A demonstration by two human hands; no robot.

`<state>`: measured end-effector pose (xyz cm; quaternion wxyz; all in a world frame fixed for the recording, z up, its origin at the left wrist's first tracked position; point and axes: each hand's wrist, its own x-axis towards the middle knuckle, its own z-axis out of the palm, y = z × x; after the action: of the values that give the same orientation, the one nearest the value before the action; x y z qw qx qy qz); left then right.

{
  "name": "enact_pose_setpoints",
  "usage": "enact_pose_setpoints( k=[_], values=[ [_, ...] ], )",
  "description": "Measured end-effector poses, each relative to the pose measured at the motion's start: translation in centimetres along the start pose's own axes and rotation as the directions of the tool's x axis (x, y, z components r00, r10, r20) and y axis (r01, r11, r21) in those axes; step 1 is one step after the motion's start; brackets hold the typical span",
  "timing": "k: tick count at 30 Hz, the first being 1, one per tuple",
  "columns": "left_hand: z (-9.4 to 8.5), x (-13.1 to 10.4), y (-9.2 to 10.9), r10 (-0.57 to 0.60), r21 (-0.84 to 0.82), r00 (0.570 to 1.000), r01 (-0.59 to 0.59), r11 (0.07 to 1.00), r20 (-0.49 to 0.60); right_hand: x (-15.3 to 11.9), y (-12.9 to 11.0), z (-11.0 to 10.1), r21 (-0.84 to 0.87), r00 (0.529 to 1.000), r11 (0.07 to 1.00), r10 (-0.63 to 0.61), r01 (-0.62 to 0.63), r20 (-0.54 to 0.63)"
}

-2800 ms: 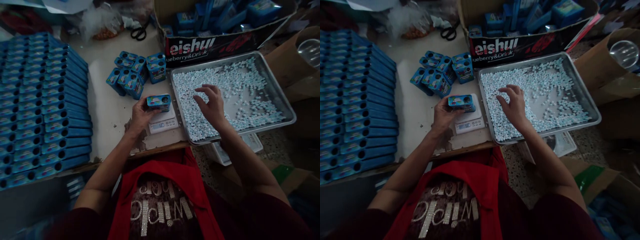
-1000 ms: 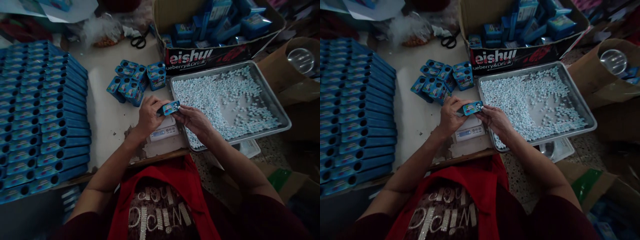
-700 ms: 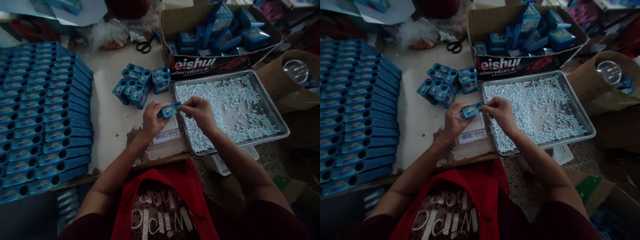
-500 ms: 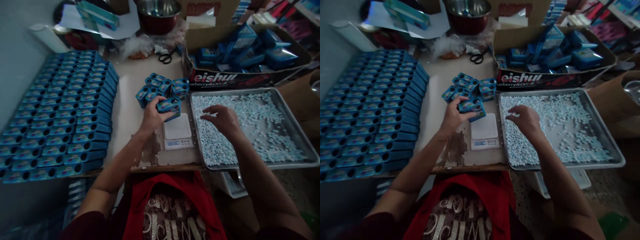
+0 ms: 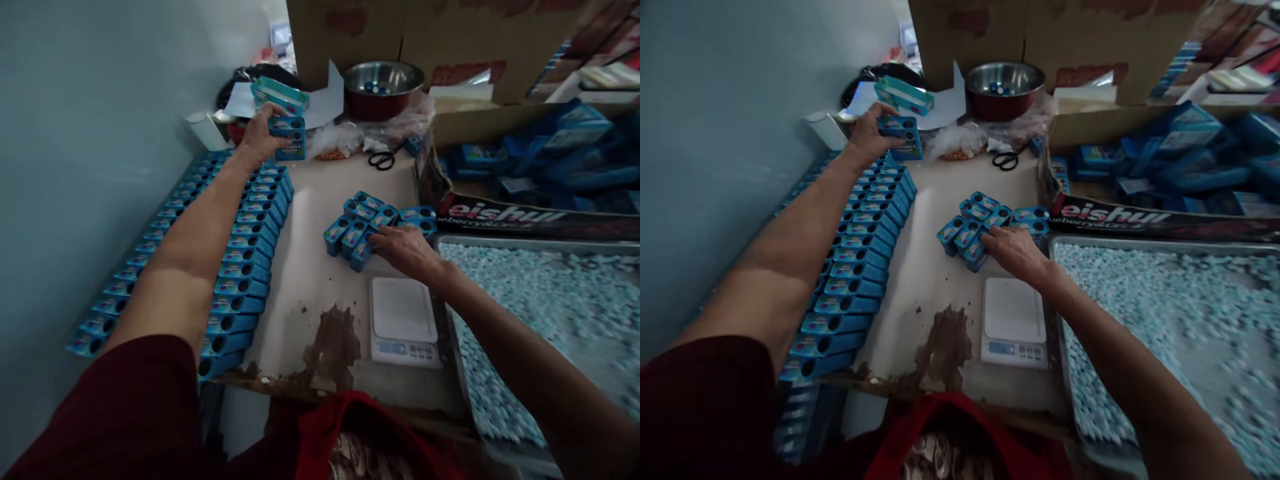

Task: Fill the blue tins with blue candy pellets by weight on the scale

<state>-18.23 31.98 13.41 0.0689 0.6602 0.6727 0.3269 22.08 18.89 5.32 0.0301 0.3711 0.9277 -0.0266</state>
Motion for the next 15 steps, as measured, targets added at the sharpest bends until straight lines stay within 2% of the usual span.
enact_pose_setpoints(
  k=[3, 5, 7, 10, 12, 15],
  values=[
    [1.4, 2.3, -1.6, -0.028, 0.014, 0.995, 0.026, 1.000, 0.093, -0.6, 0.1, 0.3, 0.018, 0.999, 0.999, 0.033, -0.033, 0.010],
    [2.3, 3.1, -3.0, -0.075, 0.038, 0.984, 0.070, 0.997, 0.163, -1.8, 0.0, 0.5, 0.098, 0.997, 0.994, 0.060, -0.055, -0.048],
    [3.0, 3.2, -4.6, -0.117, 0.059, 0.969, 0.106, 0.993, 0.219, -3.6, 0.0, 0.6, 0.202, 0.982, 0.978, 0.095, -0.062, -0.162],
    [3.2, 2.7, -6.9, -0.168, 0.099, 0.944, 0.146, 0.984, 0.285, -7.4, -0.1, 0.0, 0.311, 0.934, 0.948, 0.167, -0.065, -0.315],
    [3.0, 2.4, -7.9, -0.196, 0.141, 0.930, 0.158, 0.977, 0.312, -10.1, -0.3, -0.7, 0.318, 0.921, 0.946, 0.180, -0.065, -0.345],
    [3.0, 2.0, -8.4, -0.231, 0.236, 0.913, 0.156, 0.959, 0.336, -13.4, -0.9, -1.0, 0.237, 0.925, 0.969, 0.147, -0.064, -0.349]
  ],
)
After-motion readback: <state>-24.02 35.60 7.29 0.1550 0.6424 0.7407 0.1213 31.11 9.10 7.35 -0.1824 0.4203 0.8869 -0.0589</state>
